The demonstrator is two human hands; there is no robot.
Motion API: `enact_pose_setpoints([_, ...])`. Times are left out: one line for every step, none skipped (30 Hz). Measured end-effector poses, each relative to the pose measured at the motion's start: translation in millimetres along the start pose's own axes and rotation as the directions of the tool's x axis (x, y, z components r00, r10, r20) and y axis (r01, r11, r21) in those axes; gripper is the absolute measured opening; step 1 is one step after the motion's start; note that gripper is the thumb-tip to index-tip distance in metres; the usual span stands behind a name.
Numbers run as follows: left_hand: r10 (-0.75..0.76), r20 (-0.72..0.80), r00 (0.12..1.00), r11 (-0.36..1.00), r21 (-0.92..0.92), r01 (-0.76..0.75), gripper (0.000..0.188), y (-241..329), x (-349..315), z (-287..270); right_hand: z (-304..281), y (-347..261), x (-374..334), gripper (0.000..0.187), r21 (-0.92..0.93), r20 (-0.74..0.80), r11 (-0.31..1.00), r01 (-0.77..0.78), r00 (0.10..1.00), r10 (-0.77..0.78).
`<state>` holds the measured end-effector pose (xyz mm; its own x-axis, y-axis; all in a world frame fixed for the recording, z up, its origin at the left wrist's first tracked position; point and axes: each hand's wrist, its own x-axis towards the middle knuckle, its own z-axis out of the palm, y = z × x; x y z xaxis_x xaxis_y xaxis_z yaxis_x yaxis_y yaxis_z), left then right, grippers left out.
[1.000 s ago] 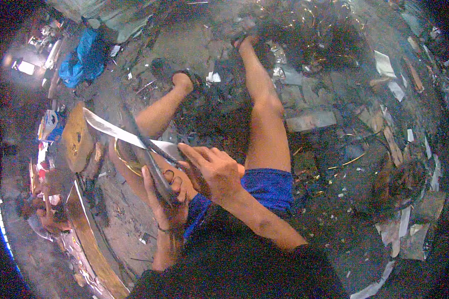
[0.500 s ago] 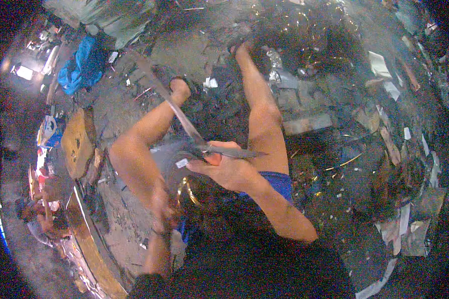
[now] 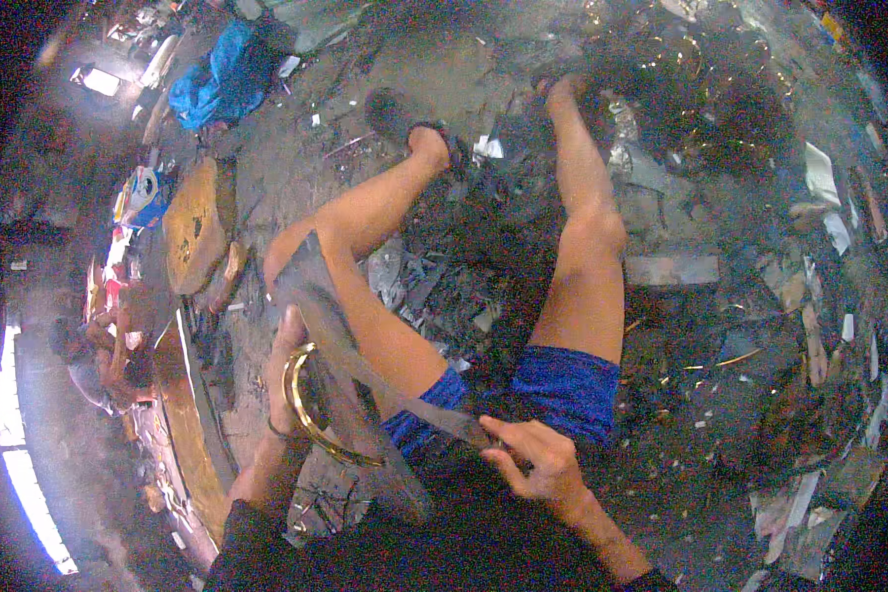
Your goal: The person sits on the floor and uses a knife to cut and trim the sole of a sandal. They repeatedly adjust the sandal and make precise cuts along the edges, then place the sandal down and pick up another one to continue the process.
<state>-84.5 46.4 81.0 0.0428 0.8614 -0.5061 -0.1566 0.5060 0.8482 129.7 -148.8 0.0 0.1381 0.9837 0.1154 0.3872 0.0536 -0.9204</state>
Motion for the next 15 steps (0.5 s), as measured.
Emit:
enact_pose_setpoints([0.207,0.022,0.978,0.943,0.261,-0.206,0.04,0.1,-6.0,5.4,-0.5,-2.8,4.2,0.039,-0.026,-0.018,1.0,-0.013,1.0,0.012])
enact_pose_setpoints([0.196,0.054,0.979,0.948,0.244,-0.204,0.04,-2.1,-5.5,4.8,-1.9,-6.0,11.3,0.039,-0.045,-0.047,0.999,0.006,0.999,-0.008])
enact_pose_setpoints([0.183,0.091,0.979,0.953,0.228,-0.199,0.04,-4.4,-4.3,4.3,-2.8,-10.1,20.2,0.038,-0.065,-0.08,0.998,0.019,0.997,-0.024])
enact_pose_setpoints([0.169,0.13,0.977,0.958,0.213,-0.194,0.04,-6.2,-2.7,3.9,-4.3,-14.6,29.9,0.038,-0.086,-0.114,0.996,0.03,0.993,-0.04])
enact_pose_setpoints([0.158,0.171,0.973,0.962,0.198,-0.191,0.039,-8.2,-0.1,3.0,-7.7,-18.9,41.5,0.036,-0.098,-0.108,0.995,0.027,0.993,-0.037])
enact_pose_setpoints([0.147,0.214,0.966,0.965,0.183,-0.187,0.04,-9.0,2.3,3.2,-12.0,-24.5,52.0,0.035,-0.086,-0.097,0.996,0.014,0.995,-0.023])
enact_pose_setpoints([0.135,0.258,0.957,0.969,0.169,-0.182,0.042,-10.0,4.4,3.4,-16.3,-30.2,62.3,0.034,-0.074,-0.087,0.997,0.002,0.996,-0.008])
enact_pose_setpoints([0.125,0.29,0.949,0.971,0.159,-0.176,0.045,-11.8,3.4,2.4,-19.9,-34.0,71.4,0.033,-0.054,-0.069,0.999,-0.009,0.998,0.005])
enact_pose_setpoints([0.126,0.269,0.955,0.98,0.114,-0.162,0.043,-10.5,-0.5,8.8,-25.0,-36.7,81.0,0.03,-0.021,-0.031,0.999,-0.026,0.999,0.026])
enact_pose_setpoints([0.138,0.3,0.944,0.973,0.139,-0.186,0.043,-12.6,2.3,9.8,-30.6,-37.9,89.3,0.029,-0.035,-0.01,0.999,-0.019,1.0,0.019])
enact_pose_setpoints([0.153,0.33,0.931,0.963,0.161,-0.215,0.042,-12.8,4.5,10.2,-36.5,-40.3,98.1,0.028,-0.049,0.013,0.999,-0.007,1.0,0.008])
enact_pose_setpoints([0.17,0.36,0.918,0.952,0.182,-0.247,0.042,-13.6,6.1,11.0,-42.9,-43.2,106.7,0.028,-0.061,0.038,0.998,0.008,0.999,-0.006])
enact_pose_setpoints([0.181,0.396,0.9,0.948,0.174,-0.267,0.044,-12.8,5.6,15.0,-50.1,-49.5,115.6,0.029,-0.031,0.098,0.998,-0.063,0.993,0.066])
enact_pose_setpoints([0.182,0.404,0.896,0.942,0.19,-0.277,0.045,-12.7,5.1,18.1,-53.6,-47.6,127.1,0.028,-0.017,0.165,0.999,-0.042,0.985,0.045])
enact_pose_setpoints([0.186,0.417,0.89,0.936,0.201,-0.29,0.046,-10.5,4.0,21.9,-58.7,-47.2,140.0,0.028,-0.007,0.227,1.0,-0.021,0.974,0.022])
